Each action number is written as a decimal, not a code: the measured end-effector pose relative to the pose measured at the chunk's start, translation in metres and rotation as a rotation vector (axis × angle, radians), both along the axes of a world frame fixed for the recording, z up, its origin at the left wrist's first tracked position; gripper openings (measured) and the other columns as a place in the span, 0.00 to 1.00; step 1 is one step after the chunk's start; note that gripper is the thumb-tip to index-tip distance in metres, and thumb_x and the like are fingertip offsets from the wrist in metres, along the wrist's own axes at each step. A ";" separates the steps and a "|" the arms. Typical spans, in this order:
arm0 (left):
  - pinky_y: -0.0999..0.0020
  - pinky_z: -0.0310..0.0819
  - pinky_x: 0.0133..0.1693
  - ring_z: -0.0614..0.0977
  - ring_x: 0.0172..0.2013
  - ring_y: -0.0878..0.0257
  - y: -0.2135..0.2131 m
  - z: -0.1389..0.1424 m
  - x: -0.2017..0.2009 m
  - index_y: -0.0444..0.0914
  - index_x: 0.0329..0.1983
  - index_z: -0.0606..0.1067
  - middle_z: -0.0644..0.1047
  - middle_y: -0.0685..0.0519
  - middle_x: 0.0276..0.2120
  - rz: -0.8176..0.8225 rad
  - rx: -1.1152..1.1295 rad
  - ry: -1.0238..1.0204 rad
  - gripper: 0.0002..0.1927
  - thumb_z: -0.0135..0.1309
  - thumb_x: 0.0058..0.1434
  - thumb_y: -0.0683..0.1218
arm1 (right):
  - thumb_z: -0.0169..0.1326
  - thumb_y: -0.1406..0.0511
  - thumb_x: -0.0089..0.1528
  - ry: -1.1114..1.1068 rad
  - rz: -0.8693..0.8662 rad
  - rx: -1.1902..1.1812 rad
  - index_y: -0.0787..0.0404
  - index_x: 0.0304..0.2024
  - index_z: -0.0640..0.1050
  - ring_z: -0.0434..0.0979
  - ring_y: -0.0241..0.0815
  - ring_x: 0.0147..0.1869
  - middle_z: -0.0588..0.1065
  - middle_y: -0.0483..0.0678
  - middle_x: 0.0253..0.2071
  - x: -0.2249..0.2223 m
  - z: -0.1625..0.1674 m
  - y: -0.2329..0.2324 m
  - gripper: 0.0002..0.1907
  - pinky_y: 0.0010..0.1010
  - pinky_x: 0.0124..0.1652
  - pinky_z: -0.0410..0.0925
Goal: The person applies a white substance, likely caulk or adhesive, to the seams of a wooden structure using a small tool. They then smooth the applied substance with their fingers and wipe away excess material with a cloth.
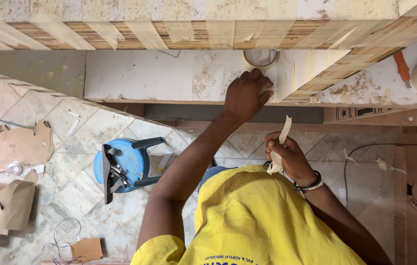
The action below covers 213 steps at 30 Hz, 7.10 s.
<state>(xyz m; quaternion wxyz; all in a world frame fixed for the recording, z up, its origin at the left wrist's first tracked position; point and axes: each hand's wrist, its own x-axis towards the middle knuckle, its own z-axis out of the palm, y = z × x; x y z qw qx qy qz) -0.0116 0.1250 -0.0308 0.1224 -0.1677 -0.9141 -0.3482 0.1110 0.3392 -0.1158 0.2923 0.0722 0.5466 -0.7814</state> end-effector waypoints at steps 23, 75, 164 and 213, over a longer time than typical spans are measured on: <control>0.56 0.74 0.50 0.80 0.46 0.50 0.029 0.000 0.110 0.40 0.37 0.78 0.78 0.50 0.41 -0.540 0.342 -0.166 0.06 0.60 0.57 0.43 | 0.49 0.54 0.68 -0.020 -0.038 -0.075 0.61 0.56 0.75 0.76 0.34 0.43 0.77 0.46 0.46 -0.019 0.005 0.016 0.22 0.28 0.43 0.72; 0.50 0.65 0.64 0.68 0.66 0.46 0.020 -0.016 0.104 0.42 0.53 0.79 0.69 0.47 0.63 -0.289 0.210 -0.059 0.17 0.62 0.62 0.51 | 0.50 0.56 0.70 -0.153 -0.347 -0.416 0.59 0.54 0.76 0.72 0.39 0.41 0.74 0.47 0.44 0.000 0.006 0.044 0.16 0.30 0.37 0.67; 0.57 0.75 0.33 0.80 0.34 0.53 0.018 -0.009 -0.008 0.41 0.37 0.69 0.73 0.53 0.33 -0.019 0.222 0.111 0.07 0.56 0.59 0.43 | 0.52 0.62 0.69 0.010 -0.393 -0.208 0.54 0.36 0.72 0.68 0.34 0.31 0.67 0.40 0.30 0.016 0.009 0.019 0.07 0.26 0.24 0.64; 0.66 0.80 0.51 0.81 0.51 0.60 0.010 0.022 0.040 0.44 0.74 0.62 0.73 0.48 0.63 -0.099 0.634 -0.164 0.29 0.54 0.71 0.44 | 0.52 0.51 0.79 0.636 -0.490 0.103 0.62 0.30 0.68 0.73 0.44 0.27 0.71 0.53 0.28 -0.059 0.076 0.116 0.28 0.34 0.28 0.69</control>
